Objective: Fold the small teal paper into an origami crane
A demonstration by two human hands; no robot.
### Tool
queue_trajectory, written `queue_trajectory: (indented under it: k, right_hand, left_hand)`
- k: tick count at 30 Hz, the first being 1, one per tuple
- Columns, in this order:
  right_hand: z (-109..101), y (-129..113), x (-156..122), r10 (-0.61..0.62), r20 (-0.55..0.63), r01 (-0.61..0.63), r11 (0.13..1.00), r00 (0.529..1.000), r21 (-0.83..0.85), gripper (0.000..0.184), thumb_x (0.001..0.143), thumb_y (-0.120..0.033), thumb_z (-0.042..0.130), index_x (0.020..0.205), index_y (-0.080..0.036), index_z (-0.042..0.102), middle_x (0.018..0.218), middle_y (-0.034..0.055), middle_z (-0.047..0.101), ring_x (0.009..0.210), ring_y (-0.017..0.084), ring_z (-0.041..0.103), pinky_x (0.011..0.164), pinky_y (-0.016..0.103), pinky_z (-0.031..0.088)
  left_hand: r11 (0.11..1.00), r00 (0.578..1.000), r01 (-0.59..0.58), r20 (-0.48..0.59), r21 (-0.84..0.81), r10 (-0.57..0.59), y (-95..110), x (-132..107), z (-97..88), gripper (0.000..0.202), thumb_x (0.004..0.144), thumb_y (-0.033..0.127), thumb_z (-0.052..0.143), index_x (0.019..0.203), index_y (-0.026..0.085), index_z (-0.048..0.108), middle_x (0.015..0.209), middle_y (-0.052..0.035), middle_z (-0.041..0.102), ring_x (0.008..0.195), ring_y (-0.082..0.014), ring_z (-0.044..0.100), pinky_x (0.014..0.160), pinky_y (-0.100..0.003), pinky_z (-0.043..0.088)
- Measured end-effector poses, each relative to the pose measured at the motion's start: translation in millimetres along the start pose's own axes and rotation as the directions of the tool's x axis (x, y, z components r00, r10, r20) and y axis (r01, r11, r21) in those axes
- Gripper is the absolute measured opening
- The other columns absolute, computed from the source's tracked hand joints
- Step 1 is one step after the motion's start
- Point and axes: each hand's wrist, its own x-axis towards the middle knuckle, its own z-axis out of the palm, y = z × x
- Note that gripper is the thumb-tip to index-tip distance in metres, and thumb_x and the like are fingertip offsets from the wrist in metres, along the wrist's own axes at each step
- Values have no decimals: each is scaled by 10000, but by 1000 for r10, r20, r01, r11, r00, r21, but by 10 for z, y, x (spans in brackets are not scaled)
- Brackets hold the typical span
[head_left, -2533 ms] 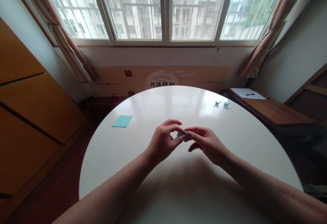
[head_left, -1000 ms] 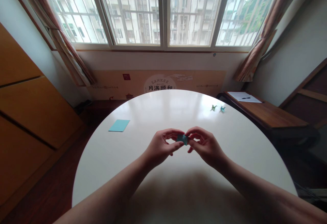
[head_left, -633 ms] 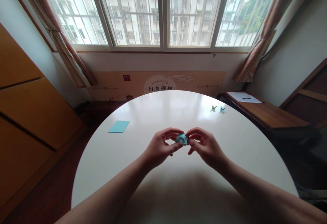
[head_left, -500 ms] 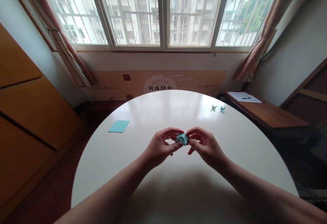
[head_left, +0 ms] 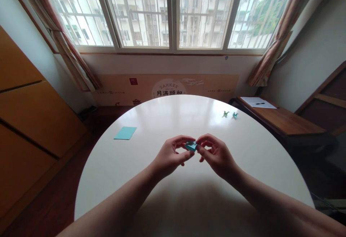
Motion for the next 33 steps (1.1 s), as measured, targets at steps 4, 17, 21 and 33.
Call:
queue_trajectory:
  k: [4, 17, 21, 33]
  right_hand:
    - [14, -1, -11, -26, -14, 25, 998, 1000, -56, 141, 892, -337, 686, 898, -198, 662, 872, 52, 640, 726, 181, 605, 481, 282, 596]
    - [62, -50, -34, -63, -51, 54, 984, 997, -170, 128, 894, -323, 662, 876, -197, 653, 803, 46, 639, 702, 182, 622, 453, 244, 559]
    - [84, -40, -39, -69, -44, 60, 980, 997, -189, 99, 885, -302, 660, 875, -204, 657, 819, 47, 647, 721, 187, 631, 450, 238, 558]
    - [62, -36, -21, 12, 16, -14, 992, 1000, 122, 253, 905, -420, 683, 995, -187, 729, 875, 79, 689, 750, 199, 656, 425, 244, 576]
  left_hand:
    - [999, 1000, -2, -6, -43, 1, -18, 0, -1, 329, 780, 254, 733, 1084, 133, 698, 1000, -120, 708, 885, -239, 647, 452, -201, 524]
    - [1000, 995, 16, -98, -13, -17, 15, -9, 70, 283, 736, 189, 650, 1003, 129, 718, 989, -119, 718, 861, -245, 654, 419, -206, 529]
    - [999, 989, 15, -145, 38, -10, 26, -12, 100, 258, 715, 150, 620, 948, 137, 729, 932, -98, 730, 848, -242, 671, 422, -206, 531]
    - [998, 971, 34, -236, -60, -48, 103, -17, 62, 218, 769, 311, 751, 895, 135, 723, 772, -59, 721, 655, -167, 640, 405, -186, 479]
